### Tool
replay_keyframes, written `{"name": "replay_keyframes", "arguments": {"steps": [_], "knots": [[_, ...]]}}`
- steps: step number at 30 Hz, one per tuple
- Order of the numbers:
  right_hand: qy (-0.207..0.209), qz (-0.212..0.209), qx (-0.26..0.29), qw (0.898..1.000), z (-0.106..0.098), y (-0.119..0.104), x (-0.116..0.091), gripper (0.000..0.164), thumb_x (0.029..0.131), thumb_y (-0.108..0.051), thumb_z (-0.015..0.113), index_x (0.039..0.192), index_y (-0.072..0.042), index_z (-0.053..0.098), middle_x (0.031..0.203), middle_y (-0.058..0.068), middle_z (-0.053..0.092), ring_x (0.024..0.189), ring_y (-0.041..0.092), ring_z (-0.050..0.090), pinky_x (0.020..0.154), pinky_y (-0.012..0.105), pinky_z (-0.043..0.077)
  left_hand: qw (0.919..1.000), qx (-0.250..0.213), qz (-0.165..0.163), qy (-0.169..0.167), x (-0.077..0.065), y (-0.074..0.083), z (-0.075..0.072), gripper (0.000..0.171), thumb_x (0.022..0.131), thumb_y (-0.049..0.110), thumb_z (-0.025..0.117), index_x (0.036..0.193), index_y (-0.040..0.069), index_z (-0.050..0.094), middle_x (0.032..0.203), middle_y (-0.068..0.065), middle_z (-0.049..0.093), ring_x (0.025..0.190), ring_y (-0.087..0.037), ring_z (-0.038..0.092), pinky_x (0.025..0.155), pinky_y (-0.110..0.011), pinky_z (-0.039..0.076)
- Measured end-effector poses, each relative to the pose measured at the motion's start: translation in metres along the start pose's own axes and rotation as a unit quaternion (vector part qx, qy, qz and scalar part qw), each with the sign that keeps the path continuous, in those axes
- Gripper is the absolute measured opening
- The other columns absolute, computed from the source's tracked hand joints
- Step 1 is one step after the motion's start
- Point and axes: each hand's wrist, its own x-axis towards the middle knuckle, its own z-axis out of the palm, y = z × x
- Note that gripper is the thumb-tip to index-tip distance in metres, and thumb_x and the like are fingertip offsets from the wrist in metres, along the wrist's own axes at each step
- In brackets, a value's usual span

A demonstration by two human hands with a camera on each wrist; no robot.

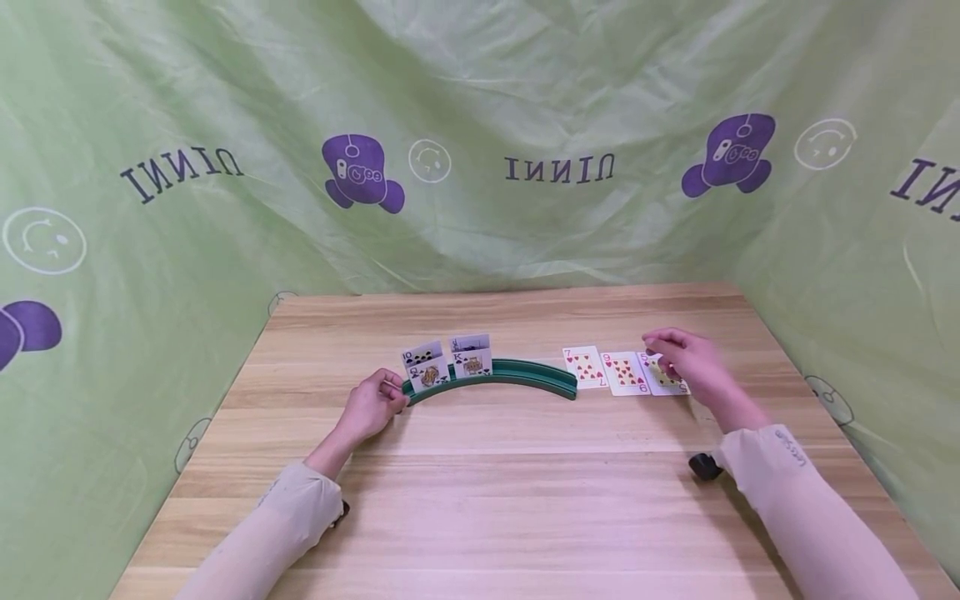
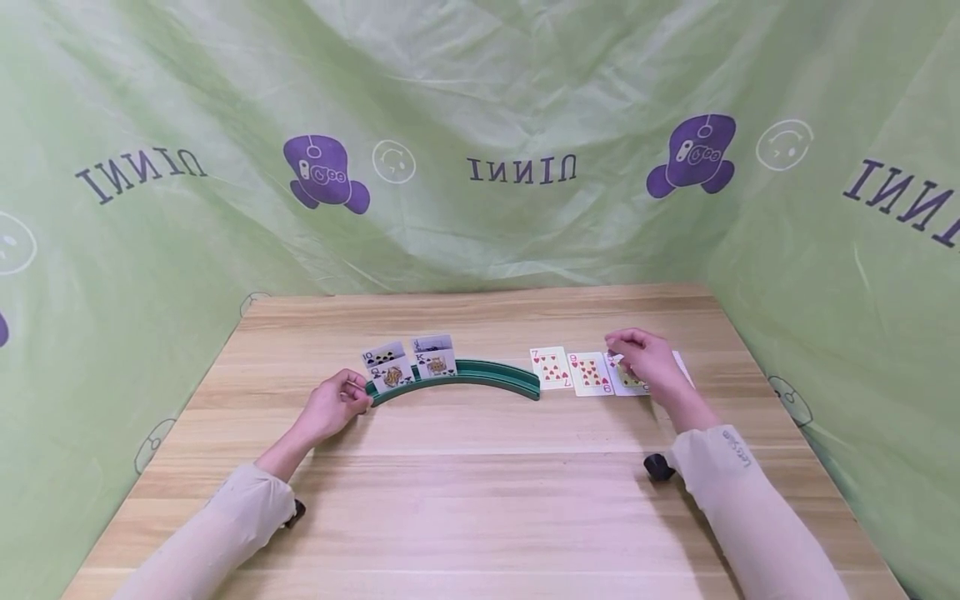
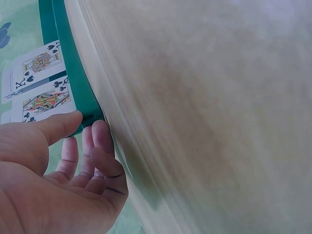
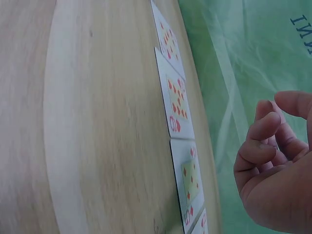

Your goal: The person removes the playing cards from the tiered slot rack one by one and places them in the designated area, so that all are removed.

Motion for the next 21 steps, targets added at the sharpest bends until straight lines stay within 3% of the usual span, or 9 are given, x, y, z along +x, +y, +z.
{"name": "replay_keyframes", "arguments": {"steps": [7, 14, 21], "knots": [[-0.002, -0.014, 0.035, 0.999, 0.014, -0.008, -0.001, 0.042, 0.103, -0.026, 0.053, 0.134, 0.001, 0.049, 0.097, -0.009, 0.059, 0.072, 0.004, 0.051, 0.064, 0.021, 0.043, 1.0000, 0.003, 0.003, 0.002, -0.002, 0.001, 0.001, 0.023, 0.088, 0.005, 0.070, 0.108, 0.004, 0.059, 0.094, -0.011, 0.070, 0.081, -0.019, 0.064, 0.069, -0.027, 0.048], [-0.006, -0.025, 0.057, 0.998, 0.023, -0.014, -0.001, 0.031, 0.101, -0.027, 0.058, 0.122, -0.004, 0.056, 0.092, -0.008, 0.061, 0.068, 0.004, 0.050, 0.061, 0.022, 0.041, 1.0000, -0.003, 0.000, -0.002, -0.001, 0.002, 0.001, 0.023, 0.088, 0.005, 0.070, 0.108, 0.004, 0.058, 0.094, -0.012, 0.069, 0.082, -0.019, 0.064, 0.069, -0.027, 0.048], [-0.021, -0.032, 0.060, 0.997, 0.033, -0.020, 0.000, 0.033, 0.102, -0.025, 0.056, 0.126, -0.002, 0.055, 0.095, -0.006, 0.062, 0.071, 0.007, 0.050, 0.063, 0.023, 0.041, 1.0000, 0.001, 0.001, 0.004, -0.002, 0.002, 0.000, 0.023, 0.088, 0.005, 0.070, 0.107, 0.004, 0.058, 0.093, -0.011, 0.070, 0.081, -0.019, 0.065, 0.069, -0.026, 0.048]]}}
